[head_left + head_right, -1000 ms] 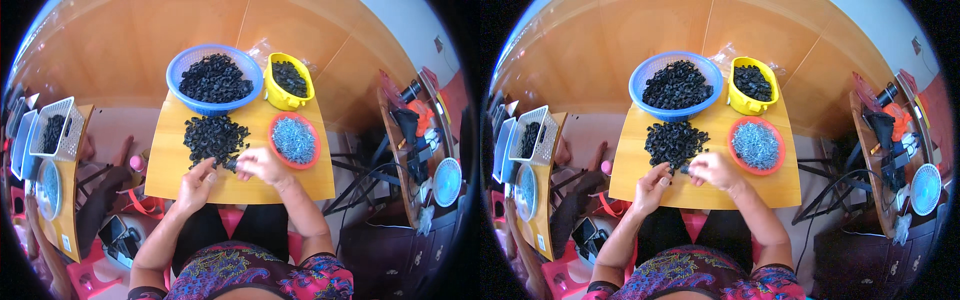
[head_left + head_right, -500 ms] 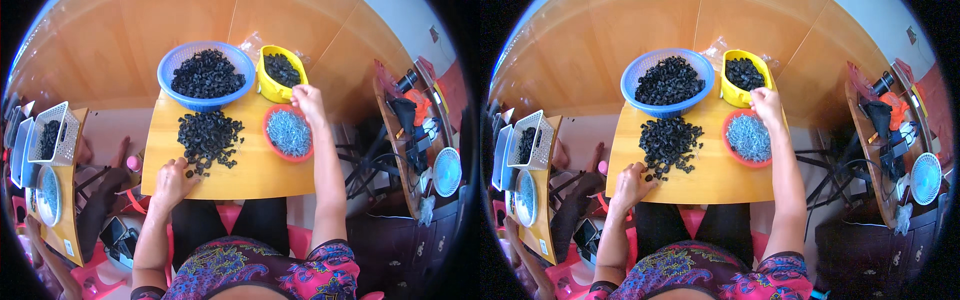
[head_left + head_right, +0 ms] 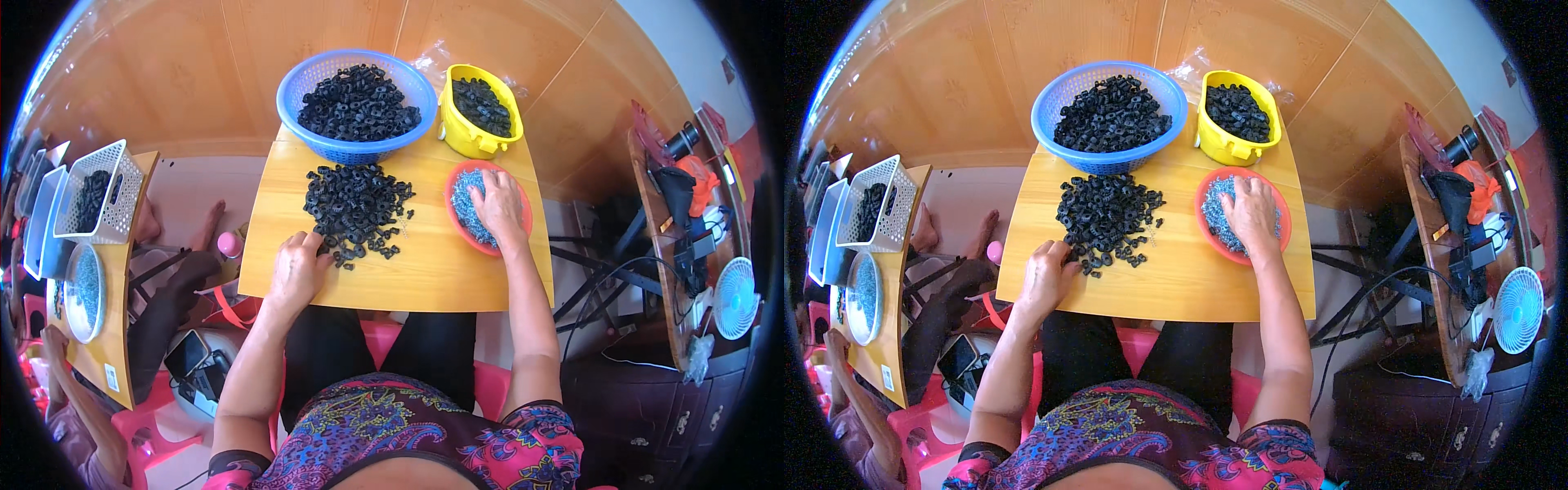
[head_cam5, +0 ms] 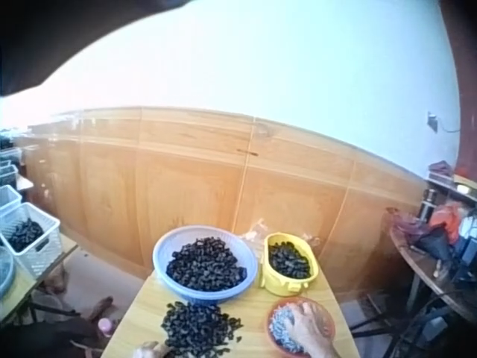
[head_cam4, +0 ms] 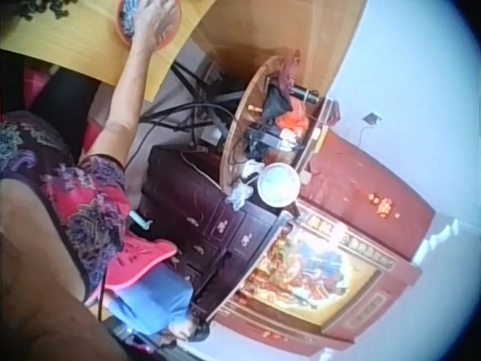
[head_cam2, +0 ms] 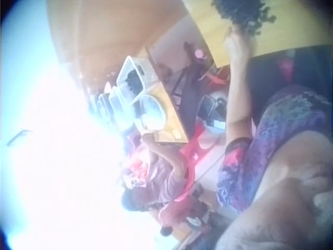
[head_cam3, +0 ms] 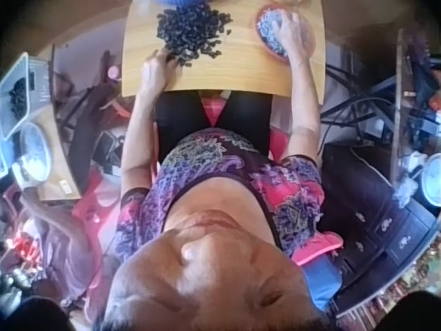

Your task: The person assembles plastic components by hand, inserting small metal springs into the plastic pieces and gathering additional parts from containers onto the table.

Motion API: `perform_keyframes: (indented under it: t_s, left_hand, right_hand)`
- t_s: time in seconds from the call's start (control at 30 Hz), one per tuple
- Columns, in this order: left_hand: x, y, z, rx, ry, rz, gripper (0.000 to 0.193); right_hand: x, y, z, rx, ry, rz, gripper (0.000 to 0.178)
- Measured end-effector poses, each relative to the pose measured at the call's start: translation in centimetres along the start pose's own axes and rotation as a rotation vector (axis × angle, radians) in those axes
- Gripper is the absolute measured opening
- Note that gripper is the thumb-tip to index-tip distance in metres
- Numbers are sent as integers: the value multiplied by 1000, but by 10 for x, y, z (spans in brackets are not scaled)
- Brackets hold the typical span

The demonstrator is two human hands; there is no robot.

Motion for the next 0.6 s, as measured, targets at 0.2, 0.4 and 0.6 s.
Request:
perform_keyframes:
  t_s: [0.2,0.4,0.6]
  left_hand:
    - [-2,-3,-2,53,-11,22,21]
    - [-4,-3,-2,103,-46,29,16]
    - [-9,-4,-3,171,-61,68,16]
  right_hand:
    - [6,-8,2,110,19,6,24]
    - [11,-5,-2,284,34,-88,16]
    - [17,5,-6,335,38,-184,15]
Point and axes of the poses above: each hand's wrist, its own z-axis away from the middle knuckle, its own y-axis out of the back of the hand, x = y × z, the point moved 3 cm from there along -z, towards the middle knuckle, and after that the axes turned 7 degrees about y, right-handed, at the moved point
